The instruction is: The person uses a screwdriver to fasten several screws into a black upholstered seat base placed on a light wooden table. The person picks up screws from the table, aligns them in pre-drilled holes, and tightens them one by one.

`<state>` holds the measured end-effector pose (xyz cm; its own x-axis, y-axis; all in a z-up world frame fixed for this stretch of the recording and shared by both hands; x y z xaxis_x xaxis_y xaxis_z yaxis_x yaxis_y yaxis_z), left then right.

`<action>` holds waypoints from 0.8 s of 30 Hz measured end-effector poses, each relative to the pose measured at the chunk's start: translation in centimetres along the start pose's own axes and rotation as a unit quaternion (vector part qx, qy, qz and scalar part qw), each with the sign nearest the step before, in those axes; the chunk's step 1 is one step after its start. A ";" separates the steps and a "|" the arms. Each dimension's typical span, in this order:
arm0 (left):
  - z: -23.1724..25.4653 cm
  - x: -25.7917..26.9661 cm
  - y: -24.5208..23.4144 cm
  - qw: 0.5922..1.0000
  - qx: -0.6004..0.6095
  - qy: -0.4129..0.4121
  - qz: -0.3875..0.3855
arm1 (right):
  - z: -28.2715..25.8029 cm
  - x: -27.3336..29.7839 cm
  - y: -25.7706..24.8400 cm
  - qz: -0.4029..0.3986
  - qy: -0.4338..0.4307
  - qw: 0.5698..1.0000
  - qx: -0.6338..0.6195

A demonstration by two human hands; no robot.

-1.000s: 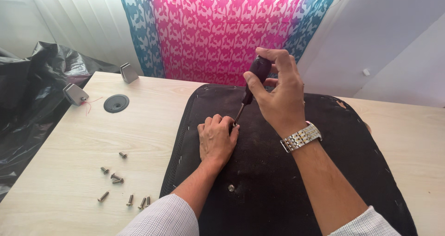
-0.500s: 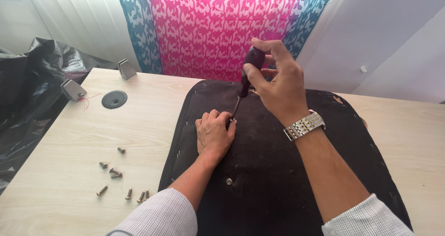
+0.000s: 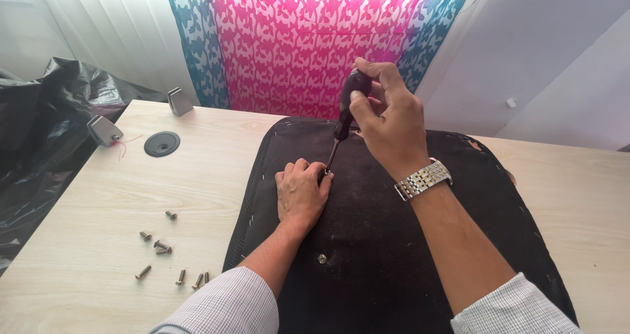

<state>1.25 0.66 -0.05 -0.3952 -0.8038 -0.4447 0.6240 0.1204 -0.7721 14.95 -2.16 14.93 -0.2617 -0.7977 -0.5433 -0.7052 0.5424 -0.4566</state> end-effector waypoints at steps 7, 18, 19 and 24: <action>0.0 0.1 -0.1 1.000 0.008 0.002 0.009 | -0.1 0.2 0.3 -0.003 -0.040 0.999 -0.032; 0.0 0.0 0.0 1.000 -0.003 0.005 0.003 | -0.5 0.2 -0.1 -0.025 -0.018 0.999 0.012; 0.0 0.0 0.0 1.000 -0.004 0.002 -0.001 | -0.6 0.2 -0.1 -0.007 -0.028 0.999 0.033; 0.0 0.0 0.0 1.000 0.001 -0.002 -0.002 | -0.6 -0.1 -0.2 0.005 -0.049 0.999 0.011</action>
<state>1.24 0.62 -0.06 -0.3943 -0.8070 -0.4397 0.6236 0.1165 -0.7730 14.72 -2.34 15.53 -0.2011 -0.7632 -0.6141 -0.6883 0.5562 -0.4658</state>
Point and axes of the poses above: each hand's wrist, its own x-axis away from the middle knuckle, its own y-axis out of the palm, z = x × y, the point moved 1 cm from there along -x, towards the middle knuckle, and after that the axes turned 11 degrees about y, right-handed, at the moved point
